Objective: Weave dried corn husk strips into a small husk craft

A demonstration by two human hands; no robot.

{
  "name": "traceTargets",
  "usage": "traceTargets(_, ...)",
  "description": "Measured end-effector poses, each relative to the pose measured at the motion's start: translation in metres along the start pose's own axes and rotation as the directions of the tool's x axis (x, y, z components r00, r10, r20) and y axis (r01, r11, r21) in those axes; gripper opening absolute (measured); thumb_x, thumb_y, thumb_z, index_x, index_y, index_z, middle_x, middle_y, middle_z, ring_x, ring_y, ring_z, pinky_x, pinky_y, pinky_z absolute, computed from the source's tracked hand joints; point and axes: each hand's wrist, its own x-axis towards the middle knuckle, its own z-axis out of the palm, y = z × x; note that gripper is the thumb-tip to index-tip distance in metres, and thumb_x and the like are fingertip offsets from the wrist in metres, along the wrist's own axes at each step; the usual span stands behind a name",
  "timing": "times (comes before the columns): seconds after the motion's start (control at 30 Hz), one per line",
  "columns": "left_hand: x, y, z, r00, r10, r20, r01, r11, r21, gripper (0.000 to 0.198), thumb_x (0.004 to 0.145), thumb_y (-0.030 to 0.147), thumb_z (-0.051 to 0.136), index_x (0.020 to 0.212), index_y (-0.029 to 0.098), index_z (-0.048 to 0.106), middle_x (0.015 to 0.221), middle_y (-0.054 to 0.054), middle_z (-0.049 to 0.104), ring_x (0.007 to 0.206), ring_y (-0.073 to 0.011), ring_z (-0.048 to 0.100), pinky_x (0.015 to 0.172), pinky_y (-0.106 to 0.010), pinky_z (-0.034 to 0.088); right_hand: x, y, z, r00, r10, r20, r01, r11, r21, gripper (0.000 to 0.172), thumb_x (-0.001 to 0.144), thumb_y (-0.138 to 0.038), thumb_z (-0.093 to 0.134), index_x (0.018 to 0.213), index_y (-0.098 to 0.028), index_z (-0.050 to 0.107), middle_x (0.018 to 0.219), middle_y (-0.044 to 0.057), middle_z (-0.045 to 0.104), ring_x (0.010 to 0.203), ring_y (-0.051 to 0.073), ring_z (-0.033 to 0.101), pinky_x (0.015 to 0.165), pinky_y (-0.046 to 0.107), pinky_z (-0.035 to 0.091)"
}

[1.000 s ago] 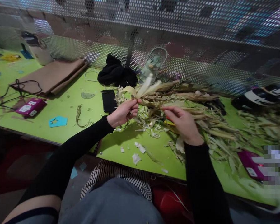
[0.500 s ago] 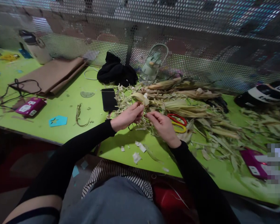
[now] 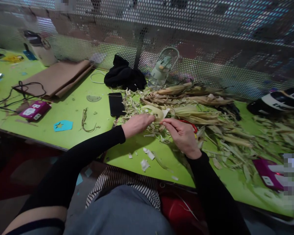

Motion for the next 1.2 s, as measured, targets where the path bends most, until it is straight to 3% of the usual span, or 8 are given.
traceTargets(0.17,-0.011,0.015,0.008,0.977,0.137,0.160,-0.156,0.981,0.114,0.021,0.093,0.008,0.045,0.078,0.022,0.042,0.069,0.002,0.030,0.064,-0.0165,0.022,0.062,-0.032,0.020,0.012,0.006,-0.006,0.997,-0.075,0.021,0.077,0.988,-0.136,0.025,0.095,-0.035,0.056,0.097,-0.025,0.079,0.103,0.007,0.081,0.091,0.027,0.075,0.081,0.039,0.055)
traceTargets(0.27,-0.017,0.023,-0.005,0.924,0.309,0.227,-0.316,0.949,-0.007,0.016,0.093,0.011,0.045,0.081,0.021,0.049,0.077,-0.003,0.045,0.071,-0.0175,0.033,0.066,-0.031,0.027,0.032,0.003,-0.028,0.964,-0.095,0.247,0.127,0.985,-0.116,0.026,0.094,-0.039,0.058,0.095,-0.026,0.080,0.101,0.006,0.081,0.089,0.027,0.075,0.078,0.038,0.053)
traceTargets(0.37,-0.017,0.026,-0.018,0.911,0.394,0.121,-0.339,0.883,-0.325,0.016,0.098,0.028,0.044,0.085,0.021,0.052,0.080,-0.003,0.050,0.073,-0.0162,0.041,0.069,-0.029,0.035,0.055,-0.003,-0.052,0.842,-0.106,0.529,0.086,0.994,0.061,0.030,0.091,-0.047,0.061,0.092,-0.024,0.080,0.093,0.005,0.080,0.082,0.023,0.072,0.075,0.035,0.052)
traceTargets(0.47,-0.011,0.024,-0.019,0.987,0.115,-0.112,-0.161,0.679,-0.716,0.031,0.103,0.045,0.035,0.087,0.022,0.048,0.070,0.003,0.038,0.060,-0.0114,0.035,0.060,-0.025,0.037,0.068,-0.002,-0.053,0.819,-0.061,0.570,-0.087,0.970,0.229,0.038,0.086,-0.058,0.065,0.090,-0.023,0.079,0.093,0.006,0.078,0.084,0.022,0.070,0.076,0.034,0.053)
traceTargets(0.57,0.000,0.016,-0.013,0.966,-0.220,-0.132,-0.007,0.491,-0.871,0.032,0.104,0.045,0.039,0.084,0.021,0.046,0.065,0.006,0.030,0.053,-0.0080,0.028,0.052,-0.021,0.030,0.067,0.008,-0.025,0.855,-0.028,0.519,-0.135,0.952,0.275,0.039,0.087,-0.059,0.063,0.092,-0.024,0.077,0.095,0.005,0.077,0.085,0.021,0.068,0.078,0.035,0.053)
traceTargets(0.83,0.020,-0.019,-0.023,0.849,-0.483,-0.213,0.141,0.596,-0.791,0.024,0.103,0.023,0.047,0.082,0.016,0.055,0.061,0.006,0.038,0.050,-0.0054,0.034,0.050,-0.021,0.026,0.043,0.010,0.019,0.938,0.102,0.332,-0.189,0.951,0.243,0.045,0.089,-0.062,0.060,0.094,-0.022,0.079,0.090,0.006,0.077,0.075,0.021,0.066,0.068,0.032,0.050)
traceTargets(1.03,0.026,-0.025,-0.040,0.775,-0.609,-0.171,0.114,0.401,-0.909,0.028,0.106,0.020,0.037,0.081,0.017,0.047,0.059,0.008,0.029,0.046,-0.0035,0.026,0.047,-0.018,0.020,0.030,0.034,-0.028,0.913,0.048,0.405,-0.034,0.999,-0.041,0.047,0.096,-0.059,0.047,0.095,-0.024,0.078,0.100,0.009,0.078,0.090,0.026,0.071,0.079,0.038,0.054)
traceTargets(1.2,0.021,-0.010,-0.034,0.836,-0.524,-0.164,0.128,0.477,-0.869,0.027,0.106,0.022,0.041,0.079,0.017,0.046,0.061,0.008,0.031,0.047,-0.0032,0.028,0.047,-0.019,0.020,0.025,0.052,-0.094,0.989,0.116,0.091,-0.048,0.836,-0.547,0.044,0.095,-0.054,0.046,0.083,-0.023,0.075,0.096,0.018,0.075,0.091,0.034,0.069,0.083,0.050,0.051)
